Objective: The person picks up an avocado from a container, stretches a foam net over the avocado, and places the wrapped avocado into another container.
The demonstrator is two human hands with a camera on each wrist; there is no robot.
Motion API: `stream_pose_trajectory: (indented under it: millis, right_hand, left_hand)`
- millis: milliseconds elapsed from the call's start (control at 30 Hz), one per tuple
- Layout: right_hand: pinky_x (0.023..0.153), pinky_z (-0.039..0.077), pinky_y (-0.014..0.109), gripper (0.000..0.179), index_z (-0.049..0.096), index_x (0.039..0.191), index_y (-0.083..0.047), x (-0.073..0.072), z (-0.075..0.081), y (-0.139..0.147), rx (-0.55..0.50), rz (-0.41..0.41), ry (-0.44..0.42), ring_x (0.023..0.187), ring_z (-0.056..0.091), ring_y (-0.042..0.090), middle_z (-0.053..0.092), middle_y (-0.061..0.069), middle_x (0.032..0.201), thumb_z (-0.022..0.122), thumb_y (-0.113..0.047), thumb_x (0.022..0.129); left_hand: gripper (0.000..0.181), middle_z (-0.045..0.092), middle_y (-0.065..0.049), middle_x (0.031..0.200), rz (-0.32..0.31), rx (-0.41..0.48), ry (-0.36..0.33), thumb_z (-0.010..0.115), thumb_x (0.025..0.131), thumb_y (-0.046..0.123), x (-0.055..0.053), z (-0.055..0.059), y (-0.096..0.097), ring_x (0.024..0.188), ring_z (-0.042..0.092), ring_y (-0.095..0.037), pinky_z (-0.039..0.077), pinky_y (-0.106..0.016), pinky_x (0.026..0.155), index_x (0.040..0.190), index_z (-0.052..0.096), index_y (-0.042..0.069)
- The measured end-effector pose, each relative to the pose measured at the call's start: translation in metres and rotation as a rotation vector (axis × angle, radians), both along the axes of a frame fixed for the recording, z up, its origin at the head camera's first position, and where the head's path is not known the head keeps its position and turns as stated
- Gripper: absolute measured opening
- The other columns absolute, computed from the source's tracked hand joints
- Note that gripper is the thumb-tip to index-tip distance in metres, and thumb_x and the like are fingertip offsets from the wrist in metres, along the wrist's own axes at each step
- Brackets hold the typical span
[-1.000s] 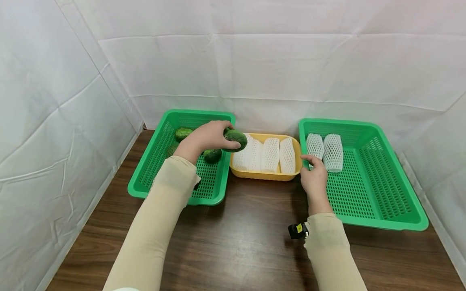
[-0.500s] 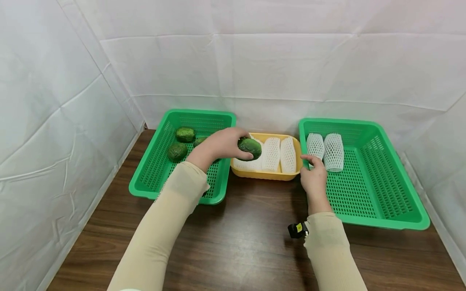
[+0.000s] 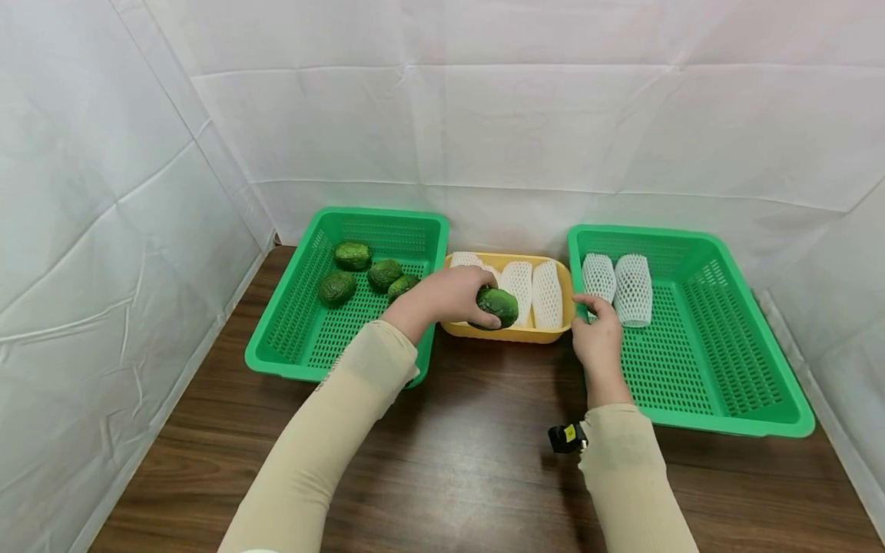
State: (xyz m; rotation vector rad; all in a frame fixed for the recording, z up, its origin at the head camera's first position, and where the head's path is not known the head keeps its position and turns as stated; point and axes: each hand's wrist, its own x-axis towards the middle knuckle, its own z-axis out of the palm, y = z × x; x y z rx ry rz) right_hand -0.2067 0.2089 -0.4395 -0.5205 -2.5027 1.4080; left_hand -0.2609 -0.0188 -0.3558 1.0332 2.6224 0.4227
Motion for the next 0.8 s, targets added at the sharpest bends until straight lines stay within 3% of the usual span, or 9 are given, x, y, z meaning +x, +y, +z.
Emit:
stream_pose_trajectory:
  millis: [167, 333, 500, 800]
  right_hand:
    - [0.052, 0.036, 0.029, 0.039, 0.057, 0.123, -0.006, 0.001, 0.001, 0.0, -0.011, 0.007, -0.013, 0.049, 0.033, 0.013, 0.046, 0.014, 0.132, 0.043, 0.002, 0.088]
    - [0.052, 0.036, 0.029, 0.039, 0.057, 0.123, -0.006, 0.001, 0.001, 0.001, -0.011, 0.007, -0.02, 0.053, 0.038, 0.015, 0.046, 0.014, 0.133, 0.043, 0.003, 0.088]
    - [0.054, 0.037, 0.03, 0.039, 0.056, 0.124, -0.006, 0.002, 0.002, 0.001, -0.015, 0.01, -0.024, 0.065, 0.046, 0.021, 0.045, 0.014, 0.134, 0.043, 0.002, 0.088]
    - [0.049, 0.035, 0.028, 0.039, 0.056, 0.124, -0.006, 0.003, 0.003, 0.0, -0.022, 0.016, -0.028, 0.045, 0.029, 0.011, 0.044, 0.015, 0.134, 0.042, 0.003, 0.089]
  left_hand:
    - [0.047, 0.058, 0.006, 0.097, 0.019, -0.053, 0.015, 0.069, 0.079, 0.047, 0.004, -0.004, 0.006, 0.081, 0.052, -0.011, 0.043, -0.027, 0.066, 0.113, 0.061, 0.016]
    - [0.052, 0.059, 0.006, 0.103, 0.04, -0.102, 0.014, 0.067, 0.079, 0.05, 0.009, -0.007, 0.012, 0.083, 0.053, -0.01, 0.044, -0.028, 0.068, 0.118, 0.059, 0.017]
    - [0.048, 0.059, 0.006, 0.096, 0.036, -0.124, 0.004, 0.069, 0.079, 0.048, 0.015, -0.011, 0.019, 0.081, 0.053, -0.011, 0.044, -0.028, 0.067, 0.114, 0.061, 0.016]
    - [0.04, 0.057, 0.005, 0.087, 0.018, -0.165, 0.014, 0.07, 0.08, 0.043, 0.022, -0.02, 0.033, 0.075, 0.053, -0.012, 0.043, -0.026, 0.063, 0.106, 0.061, 0.015]
